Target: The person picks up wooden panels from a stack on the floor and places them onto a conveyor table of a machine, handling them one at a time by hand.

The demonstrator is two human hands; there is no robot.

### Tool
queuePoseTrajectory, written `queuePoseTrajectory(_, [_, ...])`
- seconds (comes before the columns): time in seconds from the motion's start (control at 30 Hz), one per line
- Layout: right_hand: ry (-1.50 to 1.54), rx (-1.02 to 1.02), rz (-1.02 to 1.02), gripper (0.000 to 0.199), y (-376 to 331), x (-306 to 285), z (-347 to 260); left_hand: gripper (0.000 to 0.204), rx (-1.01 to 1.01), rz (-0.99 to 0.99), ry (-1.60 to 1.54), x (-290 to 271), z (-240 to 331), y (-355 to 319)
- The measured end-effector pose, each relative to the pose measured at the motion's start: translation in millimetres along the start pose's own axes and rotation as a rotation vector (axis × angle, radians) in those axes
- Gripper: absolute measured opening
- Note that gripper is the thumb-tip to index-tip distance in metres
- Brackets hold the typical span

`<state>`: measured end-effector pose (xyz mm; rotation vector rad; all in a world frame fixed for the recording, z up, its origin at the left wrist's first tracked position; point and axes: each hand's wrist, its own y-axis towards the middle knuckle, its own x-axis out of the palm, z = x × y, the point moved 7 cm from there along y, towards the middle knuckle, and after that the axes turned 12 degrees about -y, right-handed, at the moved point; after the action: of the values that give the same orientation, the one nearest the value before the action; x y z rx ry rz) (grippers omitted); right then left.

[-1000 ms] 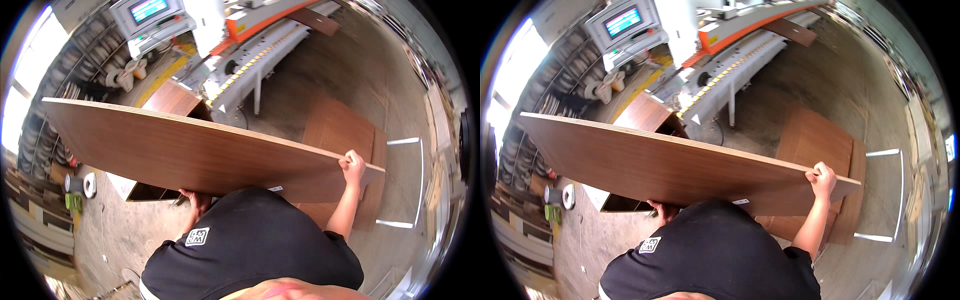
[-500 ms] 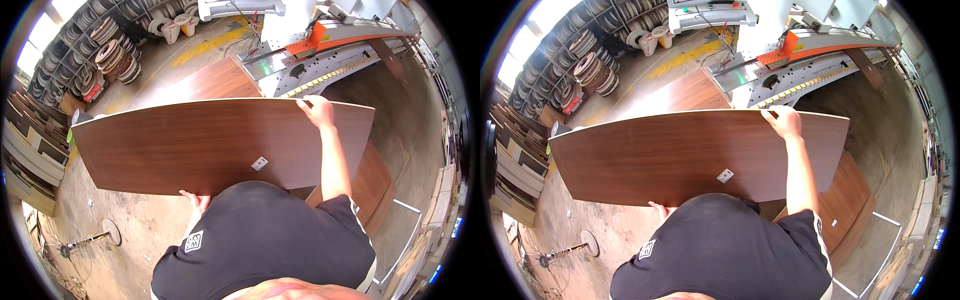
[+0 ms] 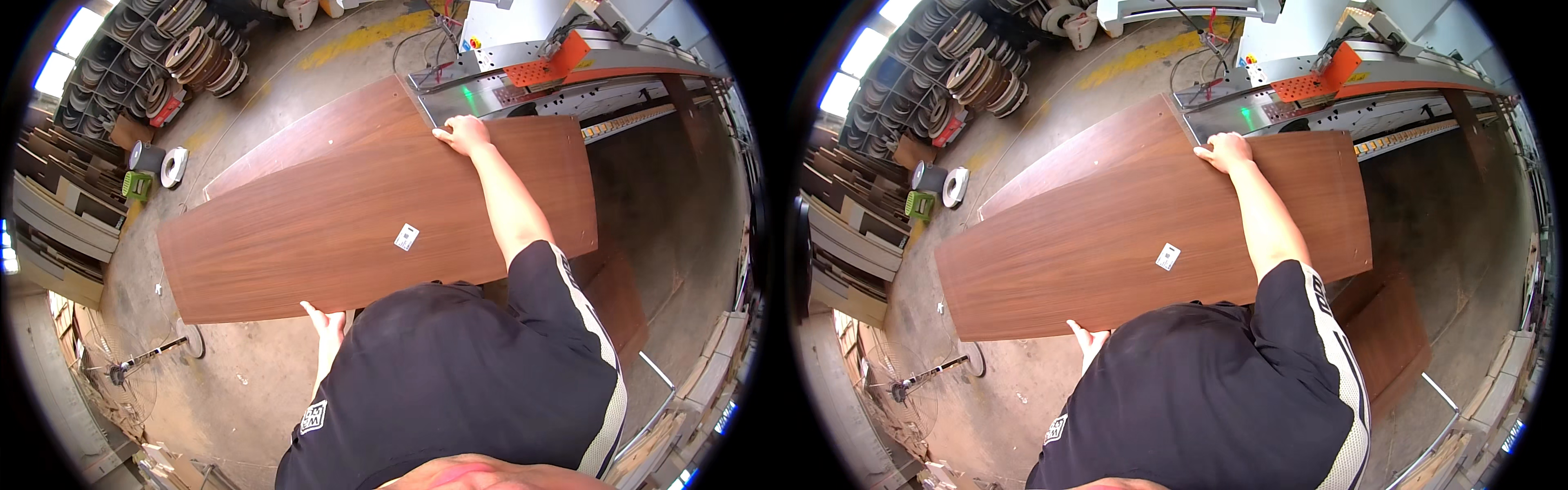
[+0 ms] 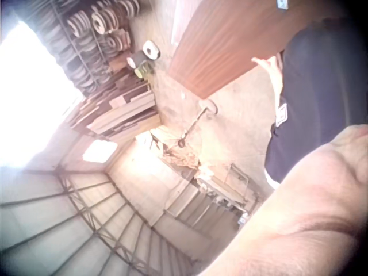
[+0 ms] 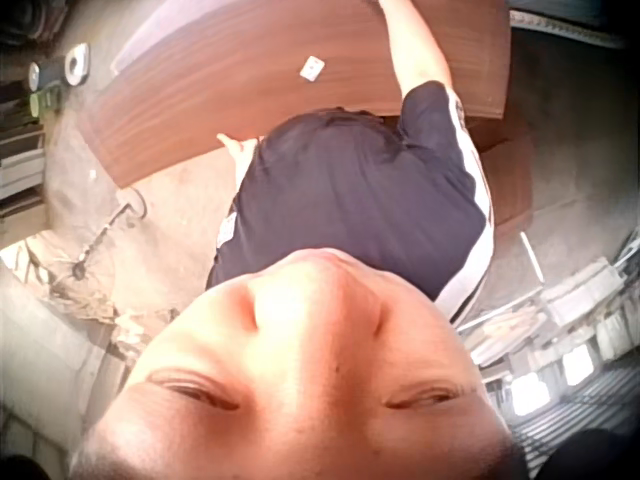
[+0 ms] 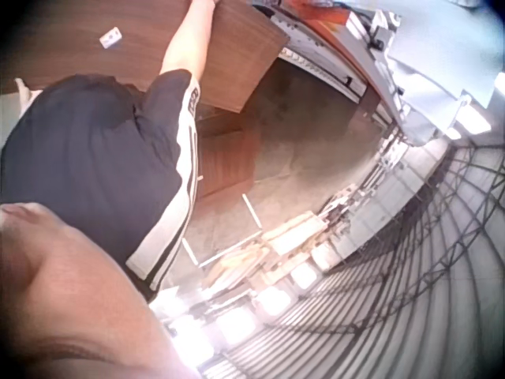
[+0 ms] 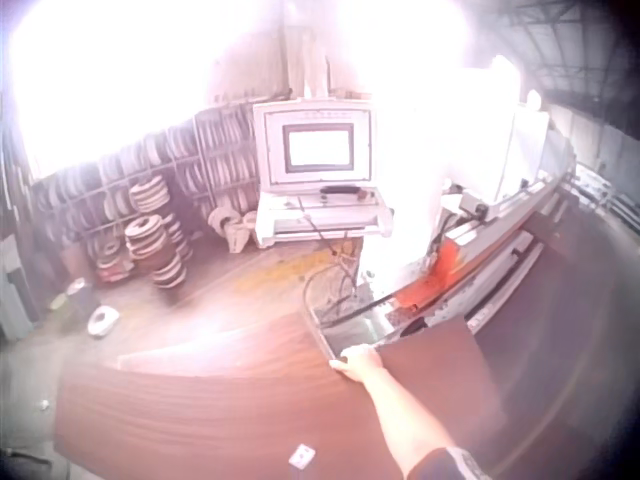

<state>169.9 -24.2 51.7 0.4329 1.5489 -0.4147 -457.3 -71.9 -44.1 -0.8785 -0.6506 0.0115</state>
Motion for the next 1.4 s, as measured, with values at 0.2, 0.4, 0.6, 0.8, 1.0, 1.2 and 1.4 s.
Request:
queuePoseTrajectory(0.2, [0.514, -0.112, 0.309, 0.032, -39.2, -26.7, -25.0, 0.071, 0.109, 0.109, 0.315, 54.2, 2.7, -8.6])
queuePoseTrajectory(0.4, [0.696, 0.249, -0.167, 0.042, -192.6, 17.2, 32.7, 0.055, -0.019, 0.265, -0.219, 30.1, -11.3, 53.1])
queuePoseTrajectory(0.6, [0.951, 0.923, -0.427, 0.055, -290.1, 77.5, 101.5, 0.056, -0.104, 0.289, -0.251, 10.5, -19.4, 84.9])
queuePoseTrajectory(0.8, [1.257, 1.095, -0.131, 0.052, -271.9, 96.5, 108.8, 0.056, -0.100, 0.279, -0.250, -3.5, -21.1, 105.2])
queuePoseTrajectory(1.0, [0.958, 1.013, -0.276, 0.062, -252.9, 78.1, 129.2, 0.057, 0.045, 0.362, -0.212, 23.6, -20.4, 85.0])
queuePoseTrajectory(1.2, [0.889, 0.912, -0.082, 0.063, -258.0, 88.4, 145.7, 0.058, 0.123, 0.487, -0.165, 63.0, -35.6, 58.0])
queuePoseTrajectory(1.4, [0.908, 0.996, -0.044, 0.061, -251.8, 83.3, 182.2, 0.056, 0.037, 0.488, -0.200, 83.2, -69.7, 50.1])
